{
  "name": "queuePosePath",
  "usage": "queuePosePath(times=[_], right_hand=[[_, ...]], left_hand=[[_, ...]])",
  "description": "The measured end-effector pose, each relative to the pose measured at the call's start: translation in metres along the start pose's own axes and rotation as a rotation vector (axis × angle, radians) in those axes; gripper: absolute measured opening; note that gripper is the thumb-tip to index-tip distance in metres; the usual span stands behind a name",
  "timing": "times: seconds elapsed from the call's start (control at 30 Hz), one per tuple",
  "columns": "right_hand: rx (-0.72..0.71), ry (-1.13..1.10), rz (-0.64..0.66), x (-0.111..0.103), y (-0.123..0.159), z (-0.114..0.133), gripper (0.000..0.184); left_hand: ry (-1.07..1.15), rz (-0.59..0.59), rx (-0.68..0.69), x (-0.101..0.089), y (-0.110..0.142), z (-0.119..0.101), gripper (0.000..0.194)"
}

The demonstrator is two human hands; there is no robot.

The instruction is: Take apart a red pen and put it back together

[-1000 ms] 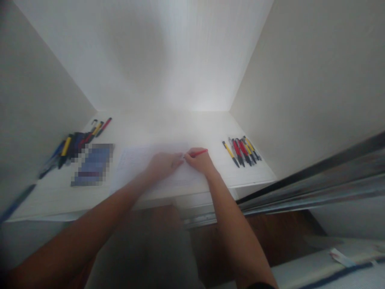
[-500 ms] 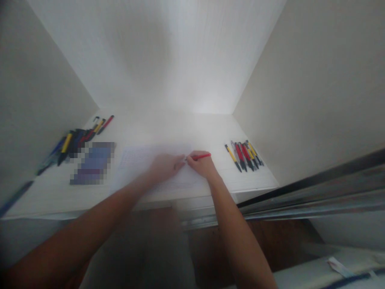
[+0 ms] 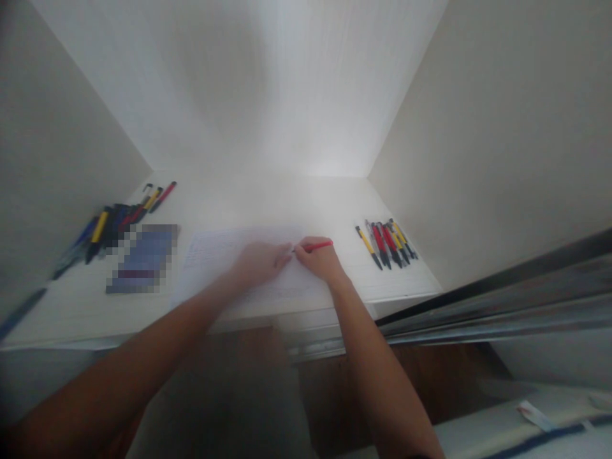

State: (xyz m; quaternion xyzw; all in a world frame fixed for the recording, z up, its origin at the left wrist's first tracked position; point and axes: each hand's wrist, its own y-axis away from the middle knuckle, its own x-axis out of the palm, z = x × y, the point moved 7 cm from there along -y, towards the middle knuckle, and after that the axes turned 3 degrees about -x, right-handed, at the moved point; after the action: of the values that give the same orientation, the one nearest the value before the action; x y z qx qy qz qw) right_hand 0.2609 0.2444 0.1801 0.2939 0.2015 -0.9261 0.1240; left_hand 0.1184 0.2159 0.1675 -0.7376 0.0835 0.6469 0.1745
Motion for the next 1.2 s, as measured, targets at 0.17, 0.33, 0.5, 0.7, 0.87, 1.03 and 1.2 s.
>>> queuePosePath(times=[0.17, 0.33, 0.5, 0.7, 0.87, 1.03, 1.2], right_hand=[[0.011, 0.006, 0.003, -0.0011, 0.0, 0.0024, 0.02], [0.007, -0.014, 0.007, -0.0003, 0.0003, 0.0007, 0.021], [0.018, -0.009, -0.011, -0.0014, 0.0003, -0.0027, 0.022], [0.02, 0.004, -0.01, -0.0014, 0.0003, -0.0034, 0.022], [0.007, 0.014, 0.006, -0.0012, -0.0003, -0.0018, 0.02], [0.01, 0.012, 0.009, -0.0015, -0.0001, -0.0013, 0.021], [0.02, 0.014, -0.005, -0.0018, 0.0001, -0.0032, 0.019]], left_hand=[[-0.009, -0.008, 0.003, -0.0006, 0.0004, -0.0002, 0.048], [-0.015, -0.011, -0.01, -0.0006, -0.0004, 0.0002, 0.048], [-0.009, 0.007, -0.015, -0.0011, 0.0001, -0.0005, 0.047], [-0.022, 0.024, -0.025, -0.0029, 0.0007, -0.001, 0.048], [-0.005, 0.03, -0.024, -0.0018, 0.0004, -0.0011, 0.049], [0.006, 0.021, -0.017, -0.0017, 0.0009, -0.0011, 0.051], [0.011, 0.026, -0.027, -0.0017, 0.0009, -0.0004, 0.05]])
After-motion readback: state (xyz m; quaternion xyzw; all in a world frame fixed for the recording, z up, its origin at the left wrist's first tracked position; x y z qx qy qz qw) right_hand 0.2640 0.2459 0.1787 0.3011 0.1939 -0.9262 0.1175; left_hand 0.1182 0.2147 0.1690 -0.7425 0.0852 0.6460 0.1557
